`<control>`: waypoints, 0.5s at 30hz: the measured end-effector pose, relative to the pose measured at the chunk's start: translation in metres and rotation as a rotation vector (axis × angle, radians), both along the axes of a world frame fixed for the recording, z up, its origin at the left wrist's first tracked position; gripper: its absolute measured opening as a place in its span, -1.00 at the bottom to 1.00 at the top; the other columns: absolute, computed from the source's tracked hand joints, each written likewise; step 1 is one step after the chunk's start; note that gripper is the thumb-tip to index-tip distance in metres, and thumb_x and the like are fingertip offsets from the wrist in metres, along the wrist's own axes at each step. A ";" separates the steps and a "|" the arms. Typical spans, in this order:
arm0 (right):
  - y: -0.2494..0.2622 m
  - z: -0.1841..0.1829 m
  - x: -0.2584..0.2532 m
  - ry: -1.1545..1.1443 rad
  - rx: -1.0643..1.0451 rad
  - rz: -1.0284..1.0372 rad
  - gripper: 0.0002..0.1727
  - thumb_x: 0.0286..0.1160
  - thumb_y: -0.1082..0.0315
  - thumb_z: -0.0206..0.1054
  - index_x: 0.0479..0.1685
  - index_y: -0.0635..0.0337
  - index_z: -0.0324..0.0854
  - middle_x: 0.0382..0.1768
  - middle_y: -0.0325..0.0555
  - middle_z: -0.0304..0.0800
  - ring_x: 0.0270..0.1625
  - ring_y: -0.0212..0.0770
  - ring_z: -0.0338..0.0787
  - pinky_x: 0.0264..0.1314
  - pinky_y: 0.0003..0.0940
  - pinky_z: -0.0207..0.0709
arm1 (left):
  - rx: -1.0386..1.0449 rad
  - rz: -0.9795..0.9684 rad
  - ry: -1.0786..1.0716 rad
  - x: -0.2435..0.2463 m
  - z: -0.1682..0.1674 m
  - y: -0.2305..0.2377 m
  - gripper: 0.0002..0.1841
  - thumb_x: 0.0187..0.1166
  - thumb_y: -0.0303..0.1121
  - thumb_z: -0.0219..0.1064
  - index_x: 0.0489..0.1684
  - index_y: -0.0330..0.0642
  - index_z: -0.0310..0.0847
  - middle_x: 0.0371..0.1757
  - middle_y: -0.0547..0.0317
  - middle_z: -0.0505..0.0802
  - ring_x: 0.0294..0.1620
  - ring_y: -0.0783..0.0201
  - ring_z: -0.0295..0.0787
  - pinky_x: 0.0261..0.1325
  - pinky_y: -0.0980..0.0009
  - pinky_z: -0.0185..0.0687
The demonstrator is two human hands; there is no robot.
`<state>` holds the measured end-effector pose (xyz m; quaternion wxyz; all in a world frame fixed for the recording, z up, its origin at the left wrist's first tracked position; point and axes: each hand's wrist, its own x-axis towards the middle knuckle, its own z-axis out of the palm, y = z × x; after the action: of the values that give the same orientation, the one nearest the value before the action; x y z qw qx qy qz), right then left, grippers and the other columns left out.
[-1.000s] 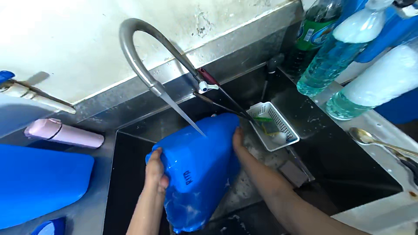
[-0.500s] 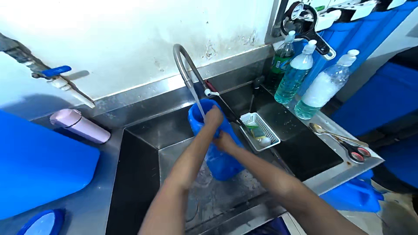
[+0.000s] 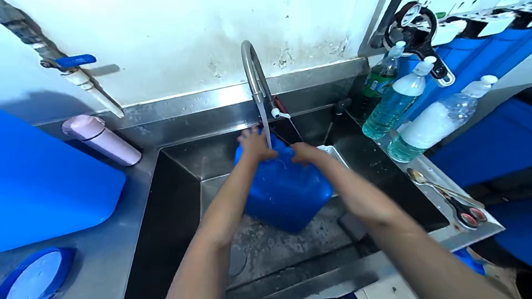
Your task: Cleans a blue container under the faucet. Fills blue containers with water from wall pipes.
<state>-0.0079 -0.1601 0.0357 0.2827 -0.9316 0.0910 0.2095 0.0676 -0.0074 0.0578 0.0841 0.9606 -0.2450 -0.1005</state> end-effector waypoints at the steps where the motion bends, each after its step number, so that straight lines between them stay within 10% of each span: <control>1: 0.030 0.001 0.012 -0.063 -0.082 0.017 -0.57 0.61 0.39 0.31 0.38 0.44 0.58 0.31 0.43 0.69 0.36 0.37 0.69 0.36 0.38 0.49 | -0.045 0.100 0.016 0.006 -0.010 0.021 0.06 0.19 0.12 0.68 0.83 0.13 0.22 0.80 -0.41 0.21 0.72 -0.57 0.07 0.48 -0.59 0.09; 6: 0.083 0.030 0.028 -0.288 -0.178 0.363 -0.49 0.57 0.60 0.27 0.55 0.25 0.52 0.36 0.41 0.64 0.46 0.44 0.58 0.51 0.43 0.30 | -0.147 0.404 0.175 0.015 -0.015 0.113 -0.03 0.45 0.17 0.50 0.90 0.17 0.06 0.87 -0.38 -0.02 0.77 -0.59 -0.08 0.53 -0.60 -0.01; 12: 0.123 0.011 0.050 -0.319 -0.216 0.325 -0.65 0.58 0.66 0.19 0.31 0.49 0.61 0.24 0.37 0.75 0.39 0.30 0.70 0.59 0.31 0.30 | -0.097 0.378 0.145 0.010 -0.016 0.107 -0.09 0.52 0.16 0.42 0.90 0.21 0.04 0.88 -0.35 0.03 0.77 -0.60 -0.08 0.52 -0.61 -0.04; 15: 0.100 0.035 0.047 -0.546 -0.113 0.361 -0.60 0.50 0.56 0.35 0.34 0.37 0.65 0.24 0.31 0.76 0.45 0.33 0.63 0.74 0.53 -0.19 | -0.244 0.463 0.177 0.033 -0.029 0.164 -0.08 0.46 0.09 0.51 0.88 0.21 0.10 0.83 -0.42 0.11 0.75 -0.66 -0.10 0.49 -0.68 -0.10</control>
<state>0.0395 -0.0599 0.0705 0.2029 -0.9686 -0.1434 -0.0067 0.1006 0.1563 0.0284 0.2410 0.9613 -0.0210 -0.1318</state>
